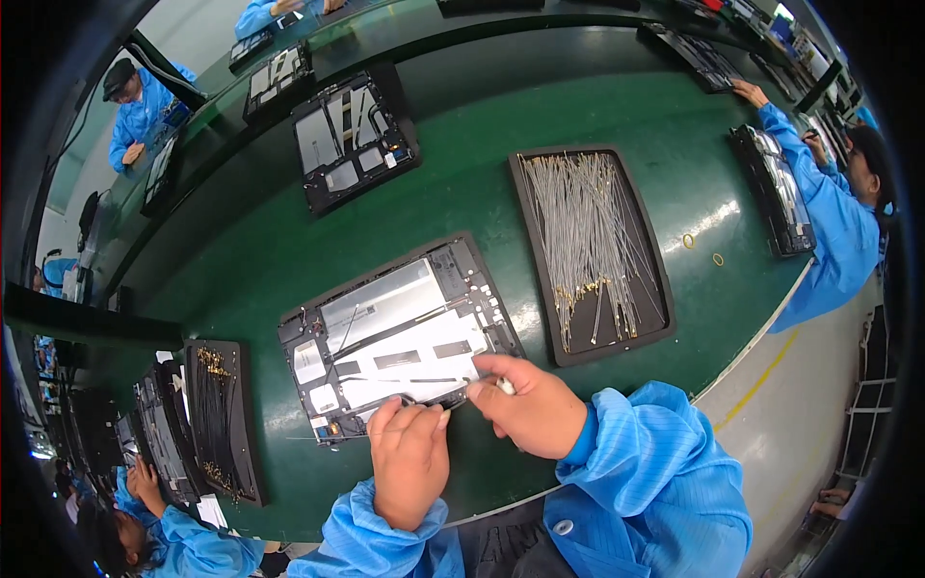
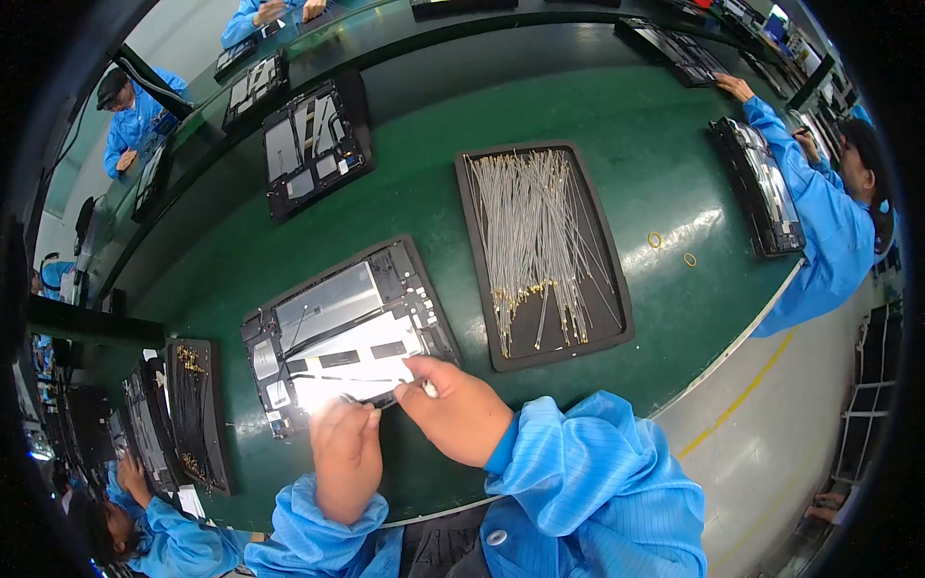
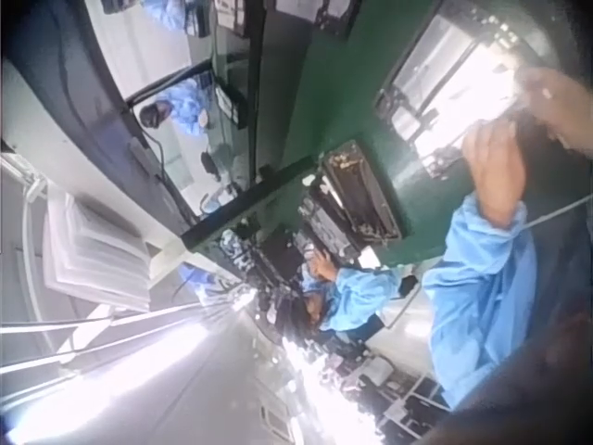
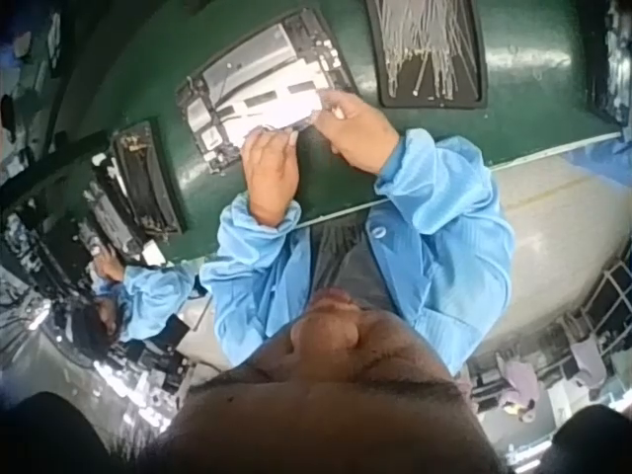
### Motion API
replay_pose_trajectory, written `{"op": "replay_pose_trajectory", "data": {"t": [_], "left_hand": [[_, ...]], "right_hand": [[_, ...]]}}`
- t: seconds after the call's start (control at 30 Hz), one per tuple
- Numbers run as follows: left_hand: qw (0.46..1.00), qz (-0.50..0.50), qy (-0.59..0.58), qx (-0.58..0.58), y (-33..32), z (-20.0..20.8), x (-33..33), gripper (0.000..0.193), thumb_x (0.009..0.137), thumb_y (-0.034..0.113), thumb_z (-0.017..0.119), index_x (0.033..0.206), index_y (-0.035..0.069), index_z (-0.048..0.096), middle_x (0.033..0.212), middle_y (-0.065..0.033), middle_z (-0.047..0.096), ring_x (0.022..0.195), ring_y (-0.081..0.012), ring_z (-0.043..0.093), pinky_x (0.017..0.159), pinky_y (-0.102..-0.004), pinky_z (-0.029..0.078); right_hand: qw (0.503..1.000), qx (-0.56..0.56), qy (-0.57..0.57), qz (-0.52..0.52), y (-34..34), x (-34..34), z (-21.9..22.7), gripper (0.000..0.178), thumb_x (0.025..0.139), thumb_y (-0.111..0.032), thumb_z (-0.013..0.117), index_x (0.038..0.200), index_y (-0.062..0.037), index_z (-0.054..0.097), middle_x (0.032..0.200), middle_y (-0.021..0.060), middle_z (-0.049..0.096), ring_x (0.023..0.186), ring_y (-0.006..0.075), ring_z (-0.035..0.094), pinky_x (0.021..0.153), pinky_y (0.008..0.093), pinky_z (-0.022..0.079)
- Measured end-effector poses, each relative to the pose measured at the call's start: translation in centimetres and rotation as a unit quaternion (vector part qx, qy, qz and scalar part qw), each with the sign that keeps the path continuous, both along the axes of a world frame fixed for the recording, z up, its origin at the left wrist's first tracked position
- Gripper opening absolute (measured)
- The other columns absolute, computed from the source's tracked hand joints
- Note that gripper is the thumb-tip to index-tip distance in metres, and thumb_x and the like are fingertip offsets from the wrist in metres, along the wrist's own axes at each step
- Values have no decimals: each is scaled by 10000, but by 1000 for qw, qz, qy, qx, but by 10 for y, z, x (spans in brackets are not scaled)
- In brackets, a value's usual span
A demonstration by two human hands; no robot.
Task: The person assembles internal components and wiring into electronic device frames by hand, taking parts from a part tray and connecting them into the frames.
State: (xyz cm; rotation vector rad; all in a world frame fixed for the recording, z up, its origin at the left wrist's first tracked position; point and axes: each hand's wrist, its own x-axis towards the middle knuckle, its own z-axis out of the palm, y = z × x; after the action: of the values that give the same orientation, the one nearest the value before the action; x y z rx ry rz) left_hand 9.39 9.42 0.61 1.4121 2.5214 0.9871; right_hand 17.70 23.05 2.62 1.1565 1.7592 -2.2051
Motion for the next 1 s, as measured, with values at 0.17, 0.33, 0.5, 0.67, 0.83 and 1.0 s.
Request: {"op": "replay_pose_trajectory", "data": {"t": [0.17, 0.33, 0.5, 0.67, 0.83, 1.0], "left_hand": [[1000, 4, -8, -20, 4, -4, -1, 145, 665, 41, 594, 806, 38, 559, 784, -75, 560, 807, -289, 491, 770, -383, 362], [1000, -1, 14, 27, 5, -5, 3, 151, 664, 35, 591, 811, 38, 557, 794, -82, 563, 819, -294, 493, 761, -386, 366], [1000, -10, 8, 18, 17, 0, 9, 151, 664, 40, 593, 812, 40, 561, 789, -82, 561, 823, -297, 487, 765, -384, 361], [1000, -15, 11, 0, 31, 6, 16, 126, 677, 18, 566, 799, 17, 538, 764, -110, 543, 782, -307, 485, 722, -376, 363], [999, -21, 33, 4, 10, -8, -1, 92, 689, -3, 537, 778, -3, 511, 744, -136, 526, 727, -318, 481, 668, -371, 366], [998, 2, 42, -37, 7, -11, 0, 167, 643, 35, 587, 804, 52, 545, 787, -64, 557, 857, -286, 487, 769, -388, 347]], "right_hand": [[996, 25, 57, -56, -1, -1, 0, 420, 787, -221, 508, 1130, 0, 406, 849, 67, 561, 651, 86, 504, 589, 208, 419], [995, 64, 15, 73, 11, -2, 12, 405, 783, -220, 517, 1114, -6, 425, 848, 56, 559, 657, 90, 509, 591, 210, 424], [986, -113, -101, 71, 28, -1, 25, 338, 779, -212, 522, 1039, 0, 483, 791, 71, 566, 755, 135, 533, 687, 233, 419], [998, 13, 54, 35, 25, 18, 0, 333, 785, -205, 514, 1035, 13, 480, 835, 102, 575, 808, 150, 533, 720, 243, 414], [989, 83, 82, -95, 0, -2, -7, 364, 808, -230, 493, 1065, 24, 446, 904, 134, 573, 846, 169, 534, 745, 253, 411], [918, 235, 262, -183, -5, -11, -17, 325, 846, -213, 428, 1058, 32, 405, 907, 150, 573, 846, 201, 551, 733, 286, 429]]}}
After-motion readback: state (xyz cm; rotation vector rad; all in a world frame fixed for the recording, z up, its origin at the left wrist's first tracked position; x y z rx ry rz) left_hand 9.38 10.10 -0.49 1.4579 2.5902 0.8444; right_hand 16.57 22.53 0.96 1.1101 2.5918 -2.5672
